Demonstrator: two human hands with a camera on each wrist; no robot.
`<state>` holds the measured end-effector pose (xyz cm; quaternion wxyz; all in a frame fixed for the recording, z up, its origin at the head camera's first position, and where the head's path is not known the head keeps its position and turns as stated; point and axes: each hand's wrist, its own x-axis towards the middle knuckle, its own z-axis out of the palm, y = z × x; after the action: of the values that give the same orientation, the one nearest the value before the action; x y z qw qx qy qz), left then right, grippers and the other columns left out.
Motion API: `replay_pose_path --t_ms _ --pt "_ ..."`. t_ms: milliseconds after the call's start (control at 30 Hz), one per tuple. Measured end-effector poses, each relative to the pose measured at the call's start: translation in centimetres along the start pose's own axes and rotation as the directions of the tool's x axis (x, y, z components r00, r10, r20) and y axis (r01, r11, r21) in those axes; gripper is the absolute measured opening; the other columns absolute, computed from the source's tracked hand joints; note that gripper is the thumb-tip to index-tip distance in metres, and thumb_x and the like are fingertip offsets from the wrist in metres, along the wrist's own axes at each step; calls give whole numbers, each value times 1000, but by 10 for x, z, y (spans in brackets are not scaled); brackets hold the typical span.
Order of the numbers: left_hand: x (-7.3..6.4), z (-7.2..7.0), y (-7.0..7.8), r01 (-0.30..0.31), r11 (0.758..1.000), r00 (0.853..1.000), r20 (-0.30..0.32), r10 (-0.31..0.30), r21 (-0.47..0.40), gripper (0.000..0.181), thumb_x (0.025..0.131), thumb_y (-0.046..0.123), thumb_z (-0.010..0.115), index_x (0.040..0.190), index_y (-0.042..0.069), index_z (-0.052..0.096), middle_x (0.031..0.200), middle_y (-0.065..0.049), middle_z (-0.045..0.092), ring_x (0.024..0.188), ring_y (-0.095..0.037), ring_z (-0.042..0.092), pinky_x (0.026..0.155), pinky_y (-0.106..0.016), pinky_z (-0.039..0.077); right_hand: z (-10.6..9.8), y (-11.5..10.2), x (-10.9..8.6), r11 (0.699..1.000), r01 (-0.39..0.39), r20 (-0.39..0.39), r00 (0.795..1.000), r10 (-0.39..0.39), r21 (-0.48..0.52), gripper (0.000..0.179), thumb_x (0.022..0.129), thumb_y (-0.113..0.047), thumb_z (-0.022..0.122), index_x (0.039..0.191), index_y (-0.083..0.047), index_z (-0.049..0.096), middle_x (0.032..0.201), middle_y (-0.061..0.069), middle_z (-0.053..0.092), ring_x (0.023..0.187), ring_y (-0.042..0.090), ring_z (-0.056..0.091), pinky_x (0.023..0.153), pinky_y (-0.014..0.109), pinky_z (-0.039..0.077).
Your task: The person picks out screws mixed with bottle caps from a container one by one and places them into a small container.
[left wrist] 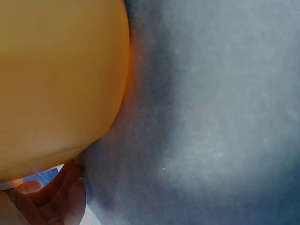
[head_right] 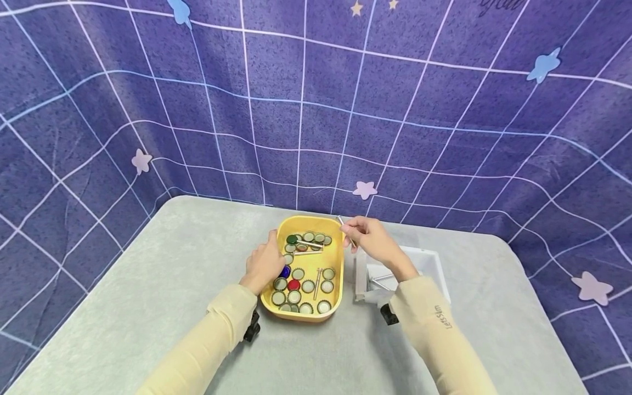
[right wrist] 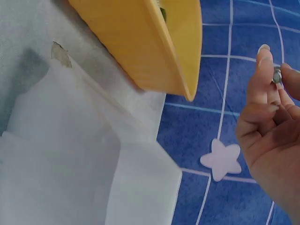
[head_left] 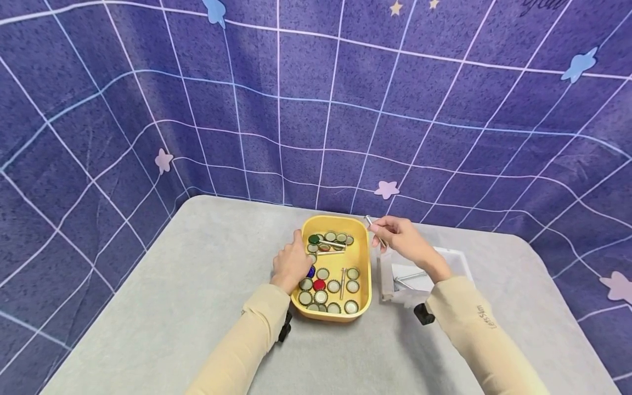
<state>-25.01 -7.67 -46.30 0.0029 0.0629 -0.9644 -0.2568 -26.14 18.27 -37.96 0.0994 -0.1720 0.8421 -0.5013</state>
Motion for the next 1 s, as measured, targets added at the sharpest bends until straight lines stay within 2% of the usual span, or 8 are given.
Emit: replay_pose_path --t_ms 133,200,467,767,1000 --pt "-1 0 0 2 1000 1000 0 -2 -5 56 86 18 61 137 14 37 101 -23 70 85 -42 68 71 -53 52 -11 5 -7 999 -38 11 999 37 24 29 99 -20 57 113 5 58 77 0 70 62 8 62 56 22 44" --pt "-1 0 -1 4 1000 1000 2 -4 -9 56 86 18 61 137 14 37 101 -23 70 84 -42 68 71 -53 51 -16 7 -10 998 -56 15 998 56 21 29 98 -19 59 113 6 57 78 4 72 62 10 65 55 22 44" --pt "-1 0 -1 12 1000 1000 -1 -12 -7 56 86 19 62 136 15 37 99 -23 70 84 -42 68 70 -52 51 -35 12 -23 988 -94 -5 996 94 -123 30 95 -19 63 111 6 58 86 19 73 64 16 70 56 28 49" --pt "0 0 -2 12 1000 1000 -1 -12 -17 56 86 19 62 135 15 37 101 -22 71 85 -42 68 70 -52 51 -55 24 -35 968 -81 -10 997 81 -238 27 96 -19 62 108 6 61 80 12 73 62 15 70 54 27 48" --pt "0 0 -2 13 1000 1000 1 -13 -15 58 85 20 63 136 15 37 101 -23 71 86 -42 68 70 -52 51 -62 34 -40 951 -71 30 996 84 -301 22 96 -15 61 103 5 62 74 8 71 59 15 68 51 26 47"
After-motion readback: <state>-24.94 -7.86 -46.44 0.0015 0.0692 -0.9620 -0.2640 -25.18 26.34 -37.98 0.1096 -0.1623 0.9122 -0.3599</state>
